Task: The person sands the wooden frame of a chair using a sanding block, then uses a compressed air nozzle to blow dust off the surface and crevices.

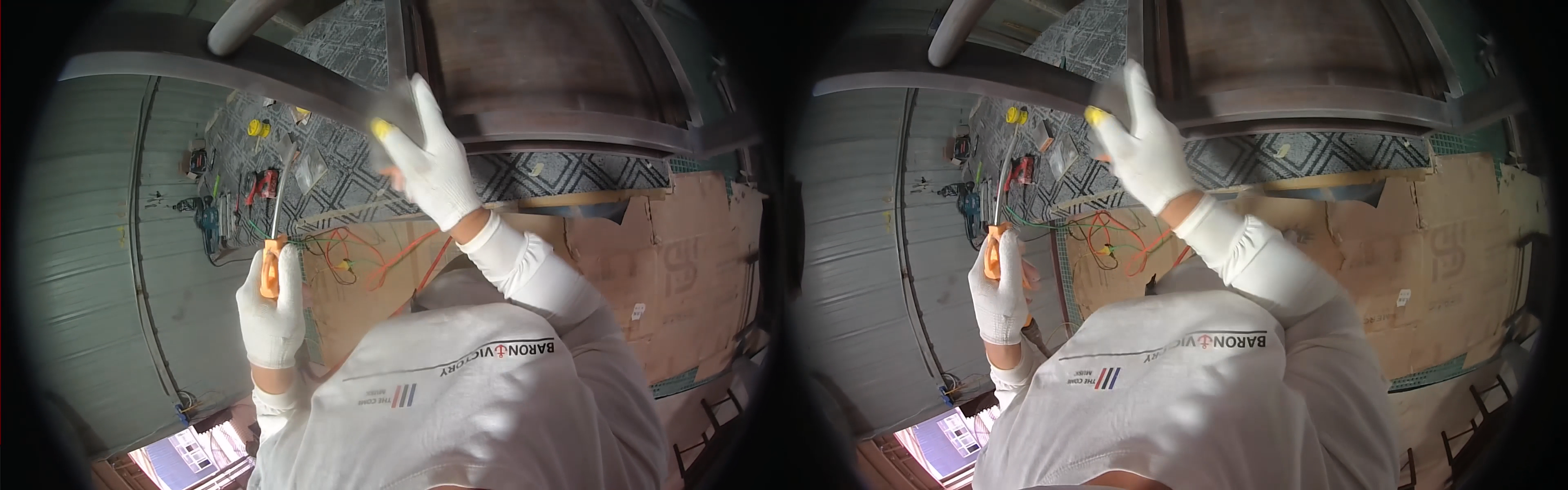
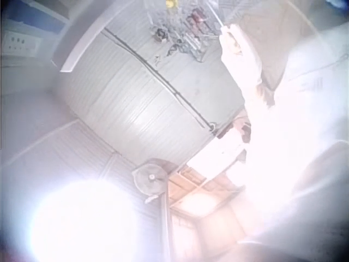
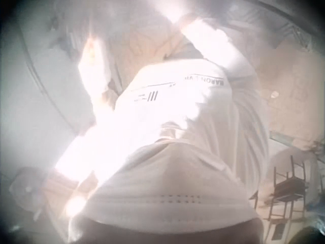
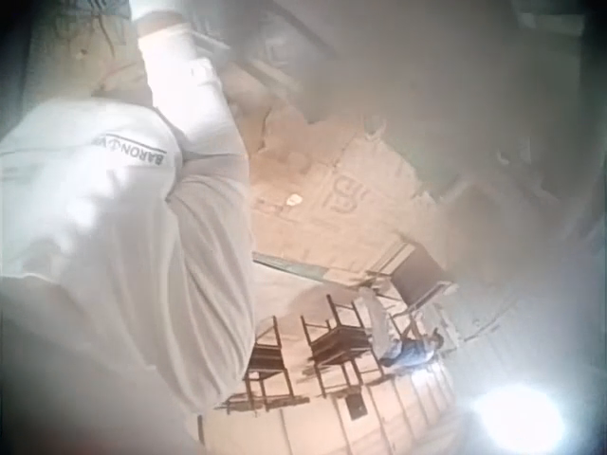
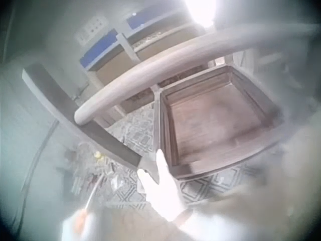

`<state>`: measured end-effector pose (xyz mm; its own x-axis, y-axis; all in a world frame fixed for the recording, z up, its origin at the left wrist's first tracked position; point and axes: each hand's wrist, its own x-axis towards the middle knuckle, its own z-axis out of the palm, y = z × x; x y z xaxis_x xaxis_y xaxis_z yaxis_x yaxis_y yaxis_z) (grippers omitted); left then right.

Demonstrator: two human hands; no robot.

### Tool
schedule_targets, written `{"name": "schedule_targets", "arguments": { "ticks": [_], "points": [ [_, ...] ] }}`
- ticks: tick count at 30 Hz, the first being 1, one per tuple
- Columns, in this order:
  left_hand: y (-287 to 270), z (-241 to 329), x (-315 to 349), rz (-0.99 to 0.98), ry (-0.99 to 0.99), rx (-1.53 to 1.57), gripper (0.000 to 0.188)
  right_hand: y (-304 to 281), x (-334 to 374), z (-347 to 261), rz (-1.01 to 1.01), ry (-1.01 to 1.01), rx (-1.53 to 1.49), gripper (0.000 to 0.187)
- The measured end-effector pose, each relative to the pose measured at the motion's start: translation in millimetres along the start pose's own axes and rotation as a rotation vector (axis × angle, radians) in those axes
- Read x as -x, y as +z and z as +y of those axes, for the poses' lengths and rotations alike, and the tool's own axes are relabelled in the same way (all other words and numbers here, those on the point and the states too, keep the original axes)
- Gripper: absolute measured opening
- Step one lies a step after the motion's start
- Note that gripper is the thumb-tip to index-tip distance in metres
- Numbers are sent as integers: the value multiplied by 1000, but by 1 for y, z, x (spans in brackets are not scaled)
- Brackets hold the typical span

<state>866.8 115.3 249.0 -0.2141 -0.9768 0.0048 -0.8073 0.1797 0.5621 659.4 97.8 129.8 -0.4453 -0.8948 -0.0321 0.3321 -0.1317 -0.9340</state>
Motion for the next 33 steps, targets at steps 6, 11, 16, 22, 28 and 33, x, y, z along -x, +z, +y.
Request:
{"name": "schedule_targets", "arguments": {
  "ticks": [6,11,16,22,28,33],
  "points": [
    [-4,-12,-3,-7,-14,42,31,12,-3,15,48,-237,35,74],
    [-1,-19,-5,3,20,9,30,-1,5,8,26,137,8,73],
    [1,-27,-5,-4,-23,30,31,42,-16,-38,-43,-445,37,74],
    [11,-25,-12,-34,30,98,35,-28,2,61,96,111,223,75],
    [47,-31,-8,-206,75,98,29,-53,18,41,362,160,-22,79],
    [76,-34,-22,-242,154,-261,35,-71,23,58,350,190,-15,80]
  ]
}}
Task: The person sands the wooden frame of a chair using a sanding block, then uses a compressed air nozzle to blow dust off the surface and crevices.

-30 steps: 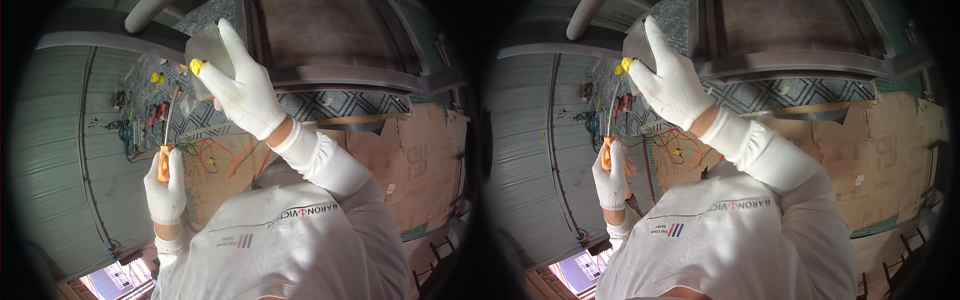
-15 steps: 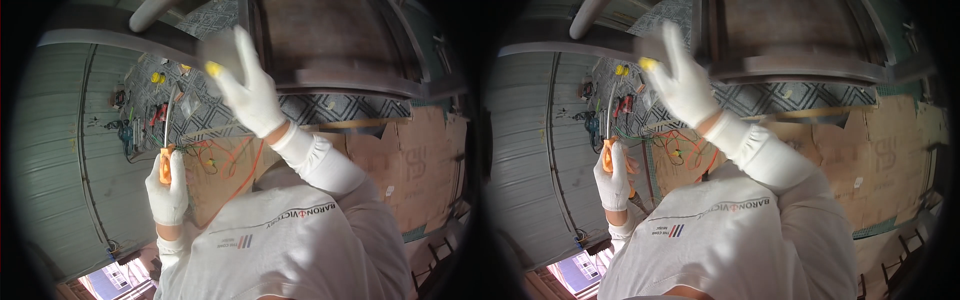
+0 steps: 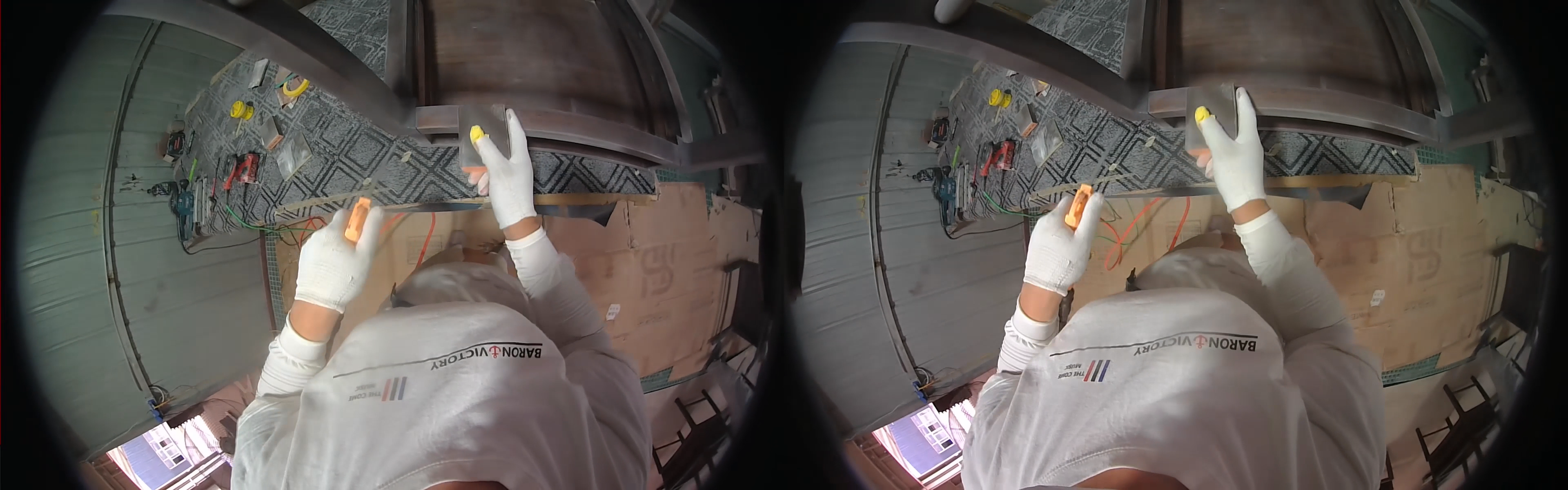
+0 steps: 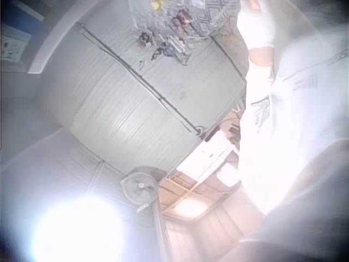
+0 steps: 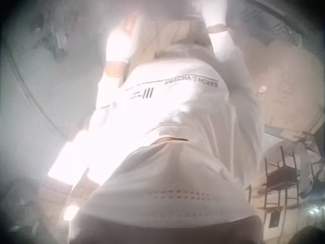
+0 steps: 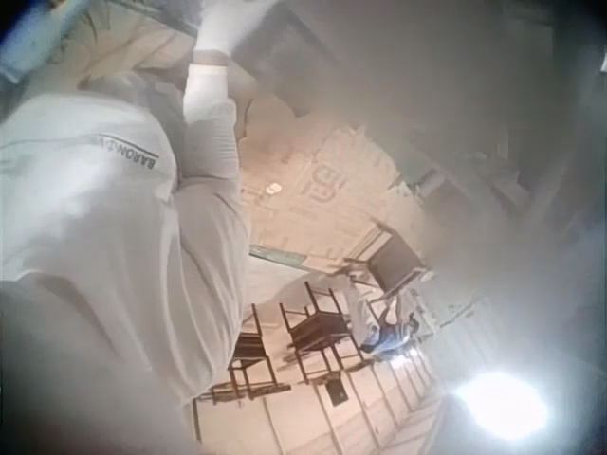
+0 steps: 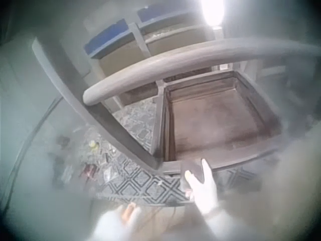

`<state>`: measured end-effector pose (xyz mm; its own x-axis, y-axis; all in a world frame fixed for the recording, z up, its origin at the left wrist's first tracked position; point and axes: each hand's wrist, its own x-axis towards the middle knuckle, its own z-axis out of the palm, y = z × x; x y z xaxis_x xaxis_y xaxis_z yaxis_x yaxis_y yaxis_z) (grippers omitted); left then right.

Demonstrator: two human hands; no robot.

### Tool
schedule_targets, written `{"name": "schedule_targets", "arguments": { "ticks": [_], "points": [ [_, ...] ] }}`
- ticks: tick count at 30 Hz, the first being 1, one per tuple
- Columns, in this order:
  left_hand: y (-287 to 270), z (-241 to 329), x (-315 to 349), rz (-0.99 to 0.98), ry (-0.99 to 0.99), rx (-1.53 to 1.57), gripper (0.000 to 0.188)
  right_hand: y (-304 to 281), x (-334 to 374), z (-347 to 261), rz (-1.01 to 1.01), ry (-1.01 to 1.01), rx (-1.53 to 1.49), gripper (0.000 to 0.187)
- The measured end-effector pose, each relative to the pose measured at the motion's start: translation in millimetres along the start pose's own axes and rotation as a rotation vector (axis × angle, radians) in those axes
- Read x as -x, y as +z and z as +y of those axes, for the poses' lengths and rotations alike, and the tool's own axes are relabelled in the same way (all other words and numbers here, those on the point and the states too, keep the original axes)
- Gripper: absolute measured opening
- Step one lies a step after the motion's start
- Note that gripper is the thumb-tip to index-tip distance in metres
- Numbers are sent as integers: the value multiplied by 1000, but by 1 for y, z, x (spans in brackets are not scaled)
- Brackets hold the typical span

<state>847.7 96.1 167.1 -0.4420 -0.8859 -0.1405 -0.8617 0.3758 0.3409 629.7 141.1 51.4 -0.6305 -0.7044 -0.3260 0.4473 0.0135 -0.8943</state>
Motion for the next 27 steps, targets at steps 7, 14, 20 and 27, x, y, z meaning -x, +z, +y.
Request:
{"name": "schedule_targets", "arguments": {
  "ticks": [7,14,20,27],
  "points": [
    [0,10,-22,-64,-69,-35,42,-2,15,-10,52,-136,322,73],
    [35,-15,-22,-163,-86,91,45,44,-8,-16,-120,-450,943,56],
    [35,0,-17,-265,-168,549,32,-9,-4,-26,48,-354,1027,67],
    [59,38,-39,-446,88,590,26,-216,16,-98,858,-497,1077,66]
  ]
}}
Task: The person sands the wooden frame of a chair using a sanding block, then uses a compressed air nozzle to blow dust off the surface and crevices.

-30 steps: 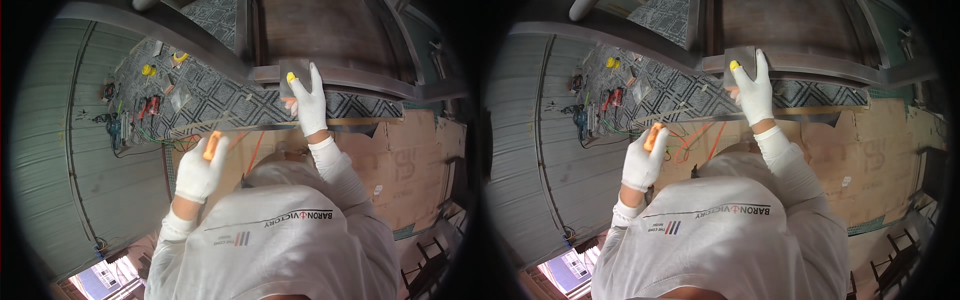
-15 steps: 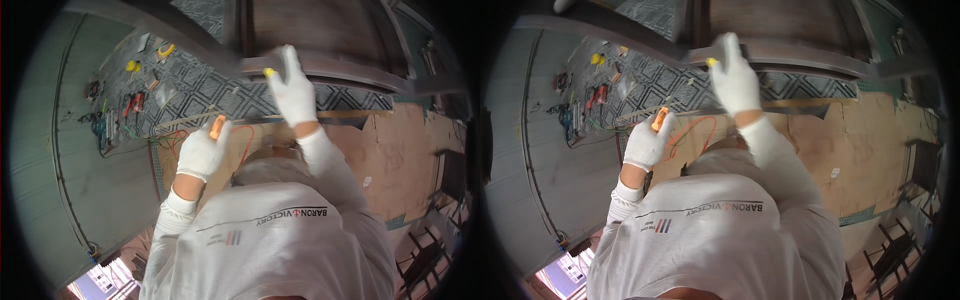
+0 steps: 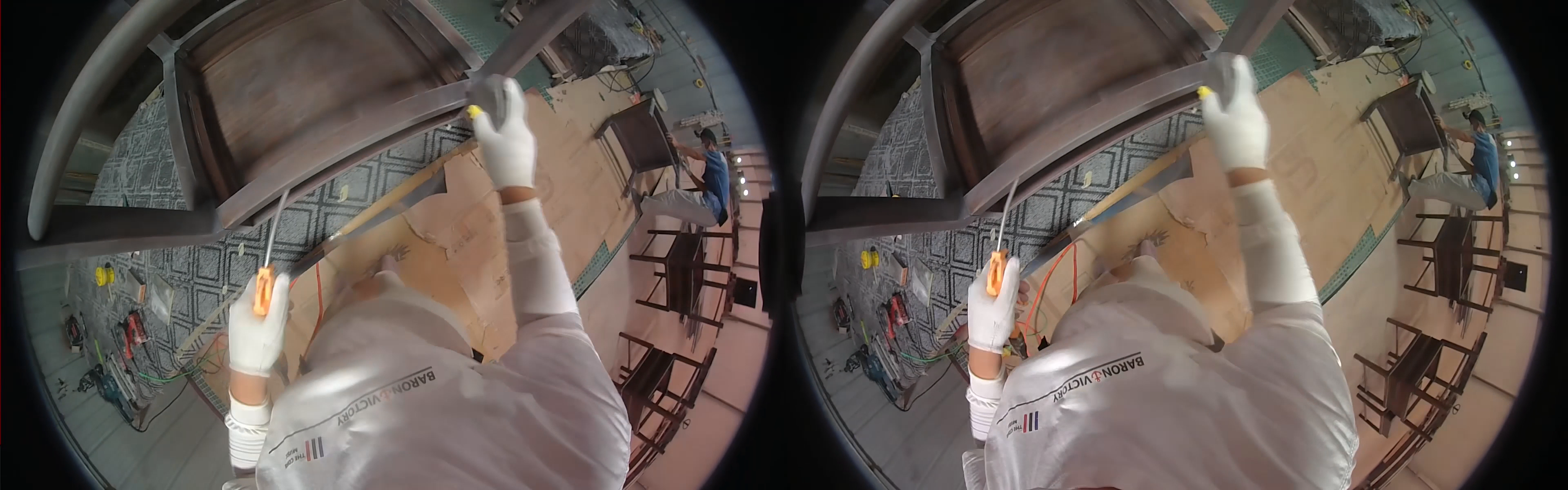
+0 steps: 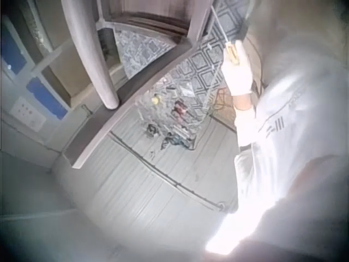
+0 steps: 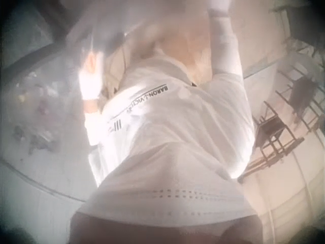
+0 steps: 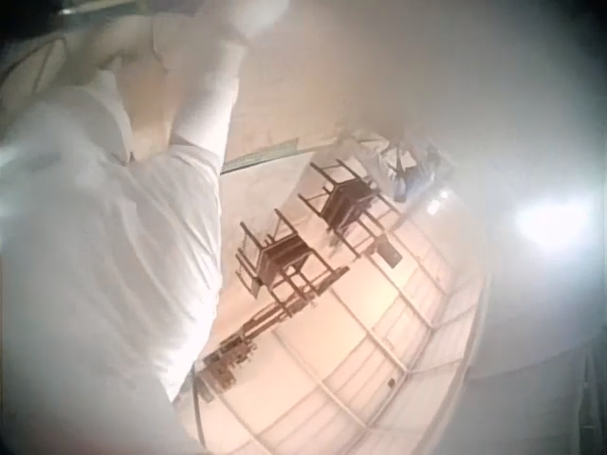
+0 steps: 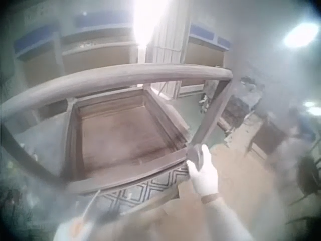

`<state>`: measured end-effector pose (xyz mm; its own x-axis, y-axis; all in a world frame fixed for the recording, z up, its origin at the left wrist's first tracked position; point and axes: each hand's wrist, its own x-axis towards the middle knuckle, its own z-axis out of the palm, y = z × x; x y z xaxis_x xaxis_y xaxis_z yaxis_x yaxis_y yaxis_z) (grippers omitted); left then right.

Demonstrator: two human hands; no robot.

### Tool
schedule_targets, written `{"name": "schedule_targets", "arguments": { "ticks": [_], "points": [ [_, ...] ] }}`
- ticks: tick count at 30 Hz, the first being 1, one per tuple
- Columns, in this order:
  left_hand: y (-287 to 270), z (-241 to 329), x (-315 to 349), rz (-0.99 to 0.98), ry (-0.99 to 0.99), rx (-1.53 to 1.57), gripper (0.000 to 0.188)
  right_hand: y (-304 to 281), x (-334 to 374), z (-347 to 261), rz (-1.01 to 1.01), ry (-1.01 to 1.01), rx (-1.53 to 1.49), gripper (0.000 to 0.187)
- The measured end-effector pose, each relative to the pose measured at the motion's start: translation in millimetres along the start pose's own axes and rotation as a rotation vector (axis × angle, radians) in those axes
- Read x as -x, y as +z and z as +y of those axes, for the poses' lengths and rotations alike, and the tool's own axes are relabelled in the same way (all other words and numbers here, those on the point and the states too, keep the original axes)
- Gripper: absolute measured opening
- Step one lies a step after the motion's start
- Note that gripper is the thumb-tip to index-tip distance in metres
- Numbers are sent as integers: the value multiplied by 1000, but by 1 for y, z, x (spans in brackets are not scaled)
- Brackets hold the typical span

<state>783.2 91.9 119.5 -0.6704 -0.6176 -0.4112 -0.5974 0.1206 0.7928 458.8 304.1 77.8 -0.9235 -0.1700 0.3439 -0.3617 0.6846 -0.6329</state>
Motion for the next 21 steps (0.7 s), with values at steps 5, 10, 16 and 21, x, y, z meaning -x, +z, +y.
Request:
{"name": "schedule_targets", "arguments": {
  "ticks": [5,10,16,21],
  "points": [
    [33,55,-52,-201,416,-147,33,-58,-19,18,54,-229,29,65],
    [40,110,-130,-570,103,283,38,-71,-71,-11,-75,-369,-22,54],
    [47,69,-213,-395,104,585,55,-33,-95,35,-280,-337,356,52],
    [53,56,-218,-415,102,522,50,-39,-90,21,-164,-368,440,50]
  ]
}}
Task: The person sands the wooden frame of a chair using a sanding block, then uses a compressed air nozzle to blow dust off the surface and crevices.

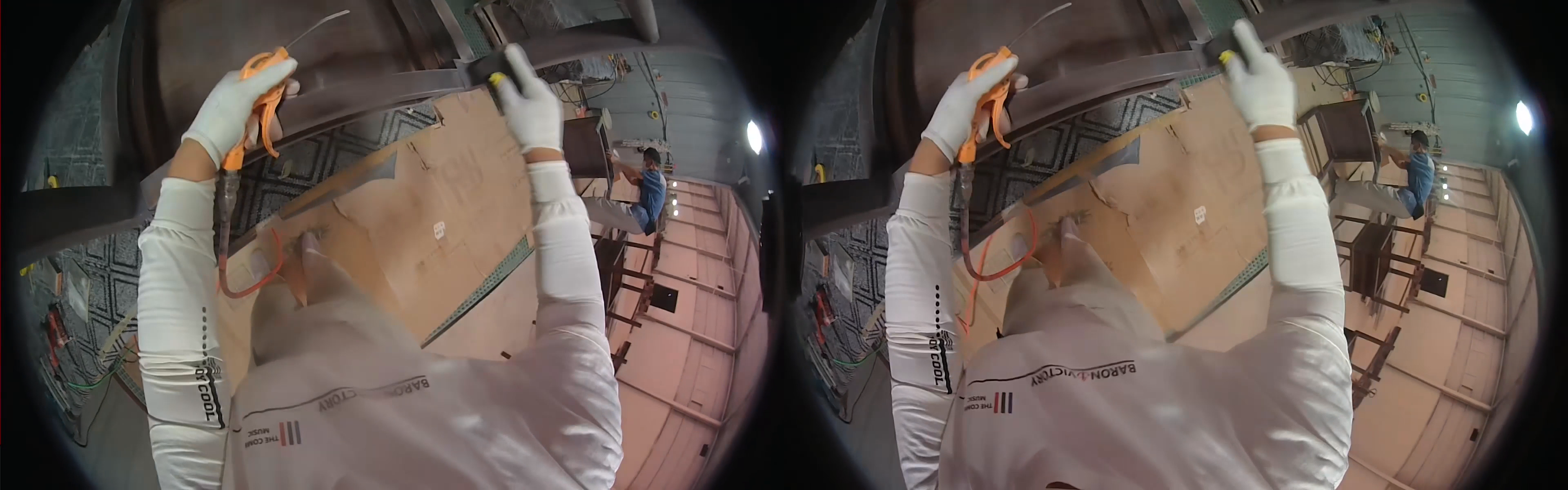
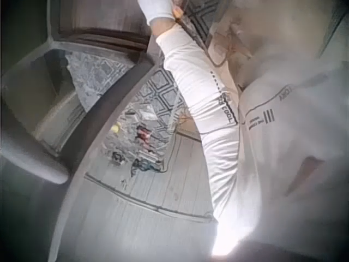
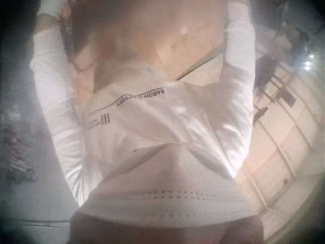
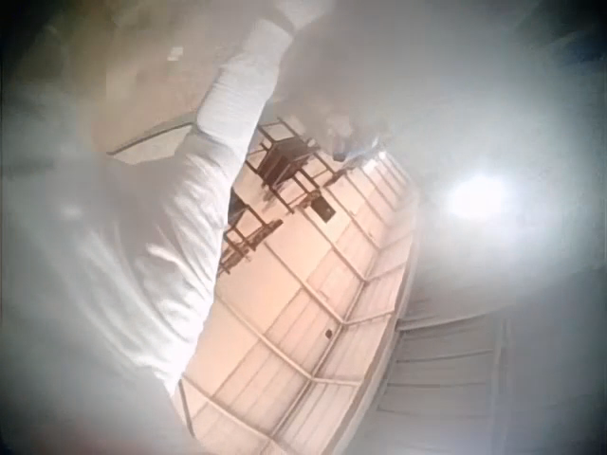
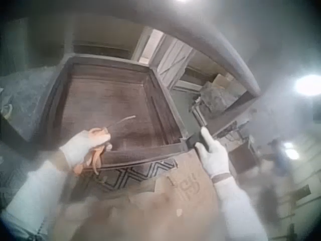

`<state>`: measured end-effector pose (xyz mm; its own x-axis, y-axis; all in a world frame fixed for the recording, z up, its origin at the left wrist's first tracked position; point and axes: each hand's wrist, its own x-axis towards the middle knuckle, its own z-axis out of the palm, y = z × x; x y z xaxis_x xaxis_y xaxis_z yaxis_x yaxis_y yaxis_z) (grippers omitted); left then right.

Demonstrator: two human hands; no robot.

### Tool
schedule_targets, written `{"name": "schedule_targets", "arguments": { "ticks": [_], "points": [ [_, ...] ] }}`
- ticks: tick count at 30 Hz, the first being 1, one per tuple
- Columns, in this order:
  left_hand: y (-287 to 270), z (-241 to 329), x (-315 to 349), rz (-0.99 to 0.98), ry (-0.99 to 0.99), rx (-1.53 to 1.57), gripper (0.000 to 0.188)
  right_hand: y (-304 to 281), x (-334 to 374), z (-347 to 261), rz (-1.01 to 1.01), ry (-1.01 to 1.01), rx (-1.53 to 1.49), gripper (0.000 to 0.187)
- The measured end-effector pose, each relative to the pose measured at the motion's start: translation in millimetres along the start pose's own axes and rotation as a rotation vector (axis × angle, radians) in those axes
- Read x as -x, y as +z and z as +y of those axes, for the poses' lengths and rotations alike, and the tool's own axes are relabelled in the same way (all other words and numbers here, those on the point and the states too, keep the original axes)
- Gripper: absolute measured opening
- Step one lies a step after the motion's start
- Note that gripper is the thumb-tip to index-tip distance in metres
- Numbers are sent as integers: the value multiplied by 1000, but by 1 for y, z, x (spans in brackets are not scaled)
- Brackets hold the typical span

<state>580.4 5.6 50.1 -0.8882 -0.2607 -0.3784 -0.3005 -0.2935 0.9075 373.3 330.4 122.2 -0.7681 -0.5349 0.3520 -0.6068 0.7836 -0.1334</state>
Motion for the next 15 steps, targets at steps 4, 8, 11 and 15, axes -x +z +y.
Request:
{"name": "schedule_targets", "arguments": {
  "ticks": [4,8,11,15],
  "points": [
    [-5,-5,-5,-18,-6,-67,47,-2,12,-5,97,6,24,53],
    [0,-6,-3,-2,22,-61,48,23,24,-9,-35,84,75,55],
    [1,-4,4,38,2,-81,47,-11,14,-16,45,37,-114,51],
    [6,8,14,29,-8,-120,46,15,30,-13,81,97,1,50]
  ]
}}
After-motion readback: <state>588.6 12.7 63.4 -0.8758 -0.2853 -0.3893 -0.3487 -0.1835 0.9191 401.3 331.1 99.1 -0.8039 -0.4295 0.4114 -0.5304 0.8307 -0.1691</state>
